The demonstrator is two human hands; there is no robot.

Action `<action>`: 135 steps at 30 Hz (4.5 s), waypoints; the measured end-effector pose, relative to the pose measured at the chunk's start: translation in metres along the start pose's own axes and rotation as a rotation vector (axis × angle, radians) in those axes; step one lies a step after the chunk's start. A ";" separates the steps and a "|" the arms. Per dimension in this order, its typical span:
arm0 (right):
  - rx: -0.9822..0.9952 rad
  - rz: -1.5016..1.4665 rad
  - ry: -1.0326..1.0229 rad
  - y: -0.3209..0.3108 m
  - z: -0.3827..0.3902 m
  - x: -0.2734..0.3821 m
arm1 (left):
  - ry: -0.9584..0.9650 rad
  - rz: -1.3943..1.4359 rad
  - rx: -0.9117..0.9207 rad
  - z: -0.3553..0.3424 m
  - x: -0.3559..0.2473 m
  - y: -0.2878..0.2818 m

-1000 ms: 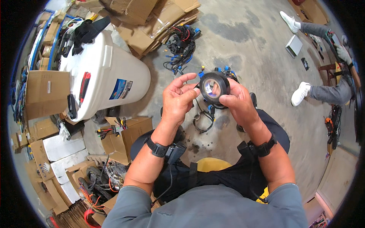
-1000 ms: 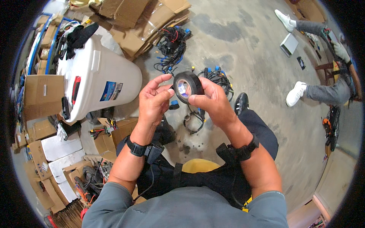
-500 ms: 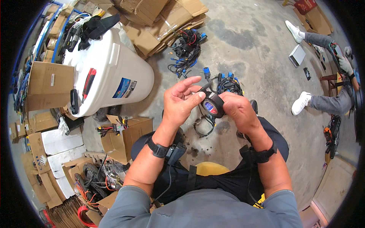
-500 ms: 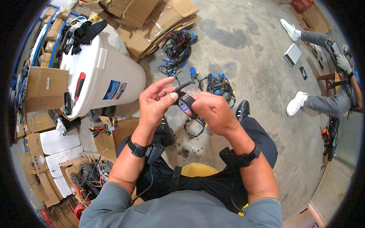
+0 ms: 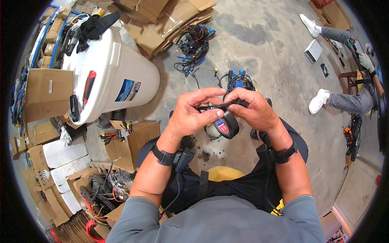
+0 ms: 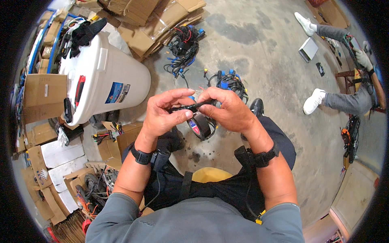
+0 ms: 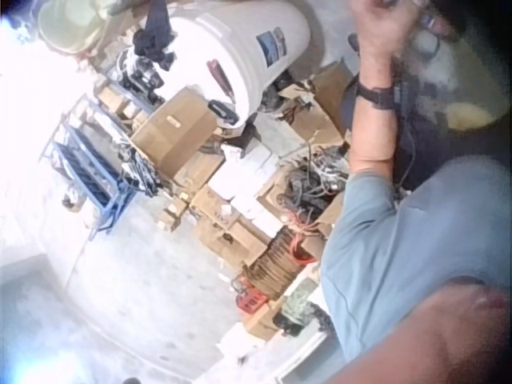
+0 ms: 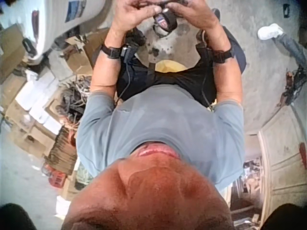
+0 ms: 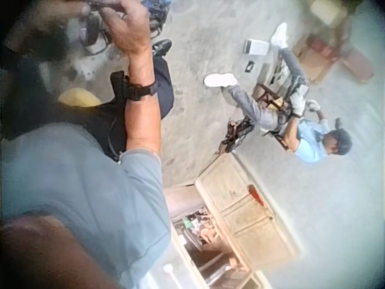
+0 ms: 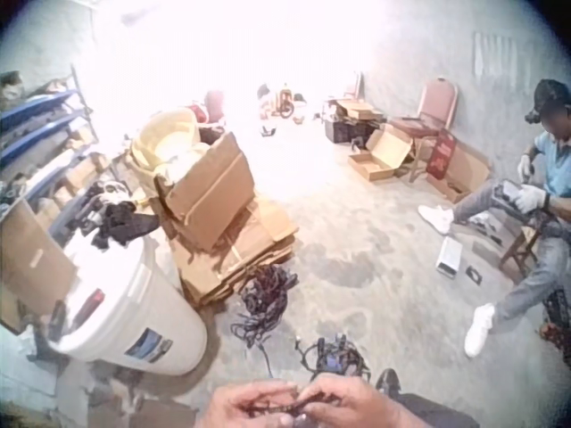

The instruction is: Repairing a motorcycle wire harness using electrical tape and pliers.

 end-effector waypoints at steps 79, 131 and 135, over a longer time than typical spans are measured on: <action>-0.289 -0.590 0.231 -0.003 0.010 -0.041 | 0.161 -0.335 -0.039 -0.009 -0.002 0.026; -0.258 -0.494 0.098 -0.016 0.005 -0.010 | -0.057 0.119 -0.246 -0.008 0.054 -0.010; -0.246 -0.462 0.092 -0.014 0.003 -0.010 | -0.056 0.127 -0.202 -0.008 0.047 -0.009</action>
Point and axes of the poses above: each hand's wrist, its own z-axis away from the middle knuckle, its own y-axis out of the palm, x = y × z, the point moved 10 cm from there along -z, towards the middle knuckle, and after that the axes turned 15 degrees about z, right-handed, at the moved point
